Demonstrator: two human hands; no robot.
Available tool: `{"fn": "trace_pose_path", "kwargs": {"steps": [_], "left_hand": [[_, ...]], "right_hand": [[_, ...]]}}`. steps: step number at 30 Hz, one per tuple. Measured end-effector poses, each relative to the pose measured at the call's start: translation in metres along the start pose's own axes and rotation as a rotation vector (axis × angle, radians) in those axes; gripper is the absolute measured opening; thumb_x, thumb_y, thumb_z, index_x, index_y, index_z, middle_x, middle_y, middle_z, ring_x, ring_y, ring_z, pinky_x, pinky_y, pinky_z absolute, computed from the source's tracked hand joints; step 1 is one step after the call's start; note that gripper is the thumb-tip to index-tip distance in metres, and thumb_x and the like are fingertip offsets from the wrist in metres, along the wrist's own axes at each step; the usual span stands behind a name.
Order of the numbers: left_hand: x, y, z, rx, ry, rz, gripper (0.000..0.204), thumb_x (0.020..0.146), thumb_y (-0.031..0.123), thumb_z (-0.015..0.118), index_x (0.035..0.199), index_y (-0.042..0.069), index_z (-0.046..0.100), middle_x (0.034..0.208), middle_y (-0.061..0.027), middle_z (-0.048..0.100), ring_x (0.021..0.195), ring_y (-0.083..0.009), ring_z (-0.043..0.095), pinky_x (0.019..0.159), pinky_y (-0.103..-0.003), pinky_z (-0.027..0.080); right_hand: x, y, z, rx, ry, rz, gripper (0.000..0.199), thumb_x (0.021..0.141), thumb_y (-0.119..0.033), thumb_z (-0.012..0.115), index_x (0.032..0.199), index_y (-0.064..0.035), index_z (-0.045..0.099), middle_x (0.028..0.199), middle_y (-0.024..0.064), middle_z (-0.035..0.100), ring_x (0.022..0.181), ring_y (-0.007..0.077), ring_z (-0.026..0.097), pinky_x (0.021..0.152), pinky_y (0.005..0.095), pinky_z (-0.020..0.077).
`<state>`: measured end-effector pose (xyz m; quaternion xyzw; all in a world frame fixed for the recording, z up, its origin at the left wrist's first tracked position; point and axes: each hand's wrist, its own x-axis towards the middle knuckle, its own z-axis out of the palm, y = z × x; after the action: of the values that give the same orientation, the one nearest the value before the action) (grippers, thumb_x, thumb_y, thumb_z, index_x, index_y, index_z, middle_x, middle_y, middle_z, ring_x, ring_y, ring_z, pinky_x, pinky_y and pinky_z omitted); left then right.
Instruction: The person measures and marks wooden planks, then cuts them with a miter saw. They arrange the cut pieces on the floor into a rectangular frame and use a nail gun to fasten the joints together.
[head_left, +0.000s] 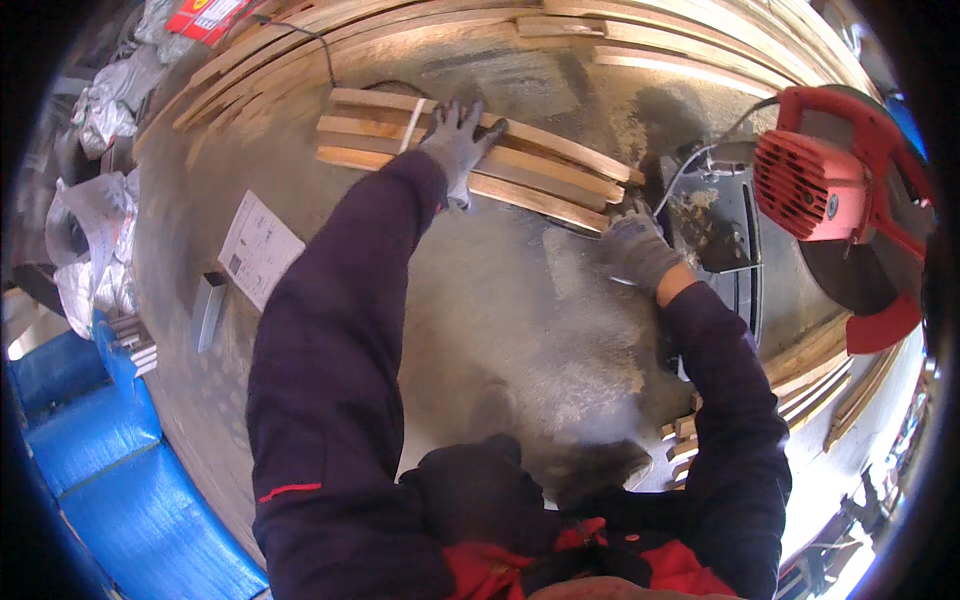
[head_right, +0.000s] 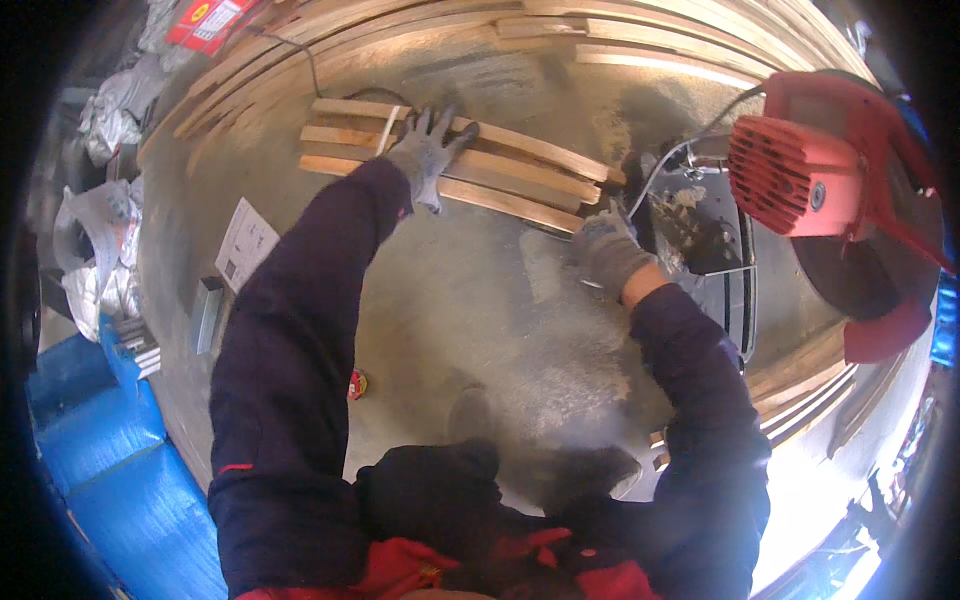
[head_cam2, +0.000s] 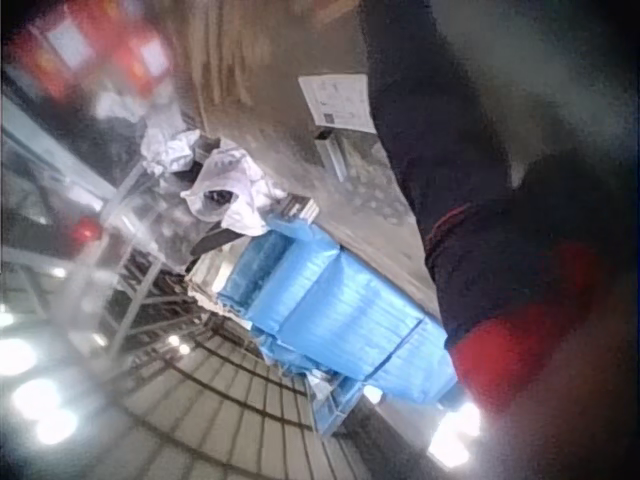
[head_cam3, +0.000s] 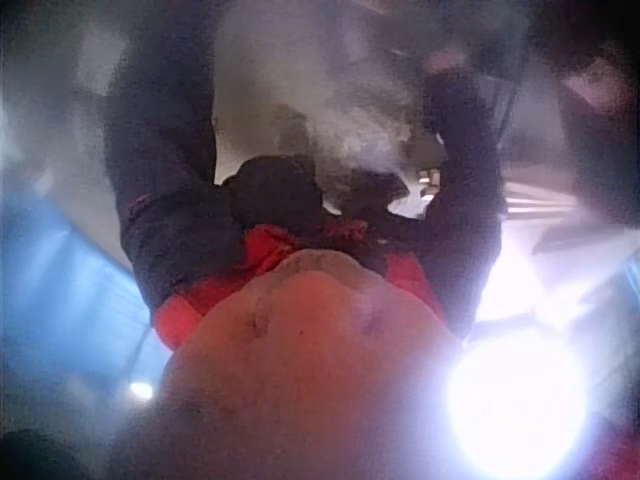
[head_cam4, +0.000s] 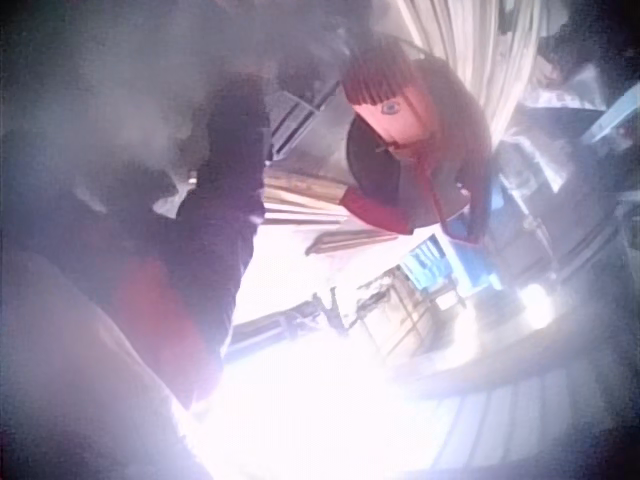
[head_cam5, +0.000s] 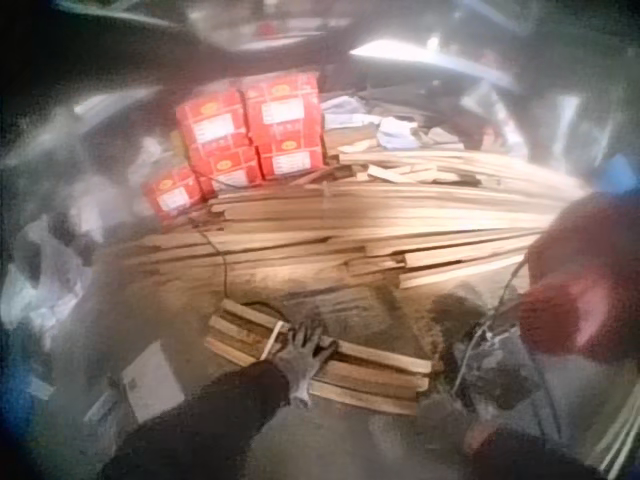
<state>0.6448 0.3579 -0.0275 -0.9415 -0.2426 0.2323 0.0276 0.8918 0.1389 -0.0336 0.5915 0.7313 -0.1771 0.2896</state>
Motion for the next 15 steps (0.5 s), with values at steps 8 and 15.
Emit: {"fn": "trace_pose_path", "kwargs": {"steps": [8, 15], "left_hand": [[-0.036, 0.023, 0.018, -0.105, 0.083, -0.153, 0.13, 0.058, 0.059, 0.092, 0.165, 0.027, 0.024, 0.161, -0.0246, 0.031, 0.146, -0.0513, 0.032, 0.116, -0.064, 0.032], [-0.06, 0.013, 0.029, -0.157, 0.086, -0.325, 0.133, 0.051, 0.06, 0.094, 0.162, 0.033, 0.027, 0.16, -0.0241, 0.034, 0.142, -0.0472, 0.039, 0.115, -0.065, 0.034]], "right_hand": [[-0.029, 0.005, 0.02, 0.006, 0.324, -0.037, 0.038, 0.091, -0.04, 0.063, 0.11, -0.0107, 0.077, 0.114, 0.0167, 0.072, 0.112, 0.0352, 0.066, 0.11, 0.0536, 0.0395], [-0.006, -0.009, 0.028, -0.038, -0.058, -0.033, 0.041, 0.092, -0.039, 0.062, 0.12, -0.0105, 0.073, 0.123, 0.0165, 0.068, 0.12, 0.0344, 0.063, 0.108, 0.0533, 0.0409]]}}
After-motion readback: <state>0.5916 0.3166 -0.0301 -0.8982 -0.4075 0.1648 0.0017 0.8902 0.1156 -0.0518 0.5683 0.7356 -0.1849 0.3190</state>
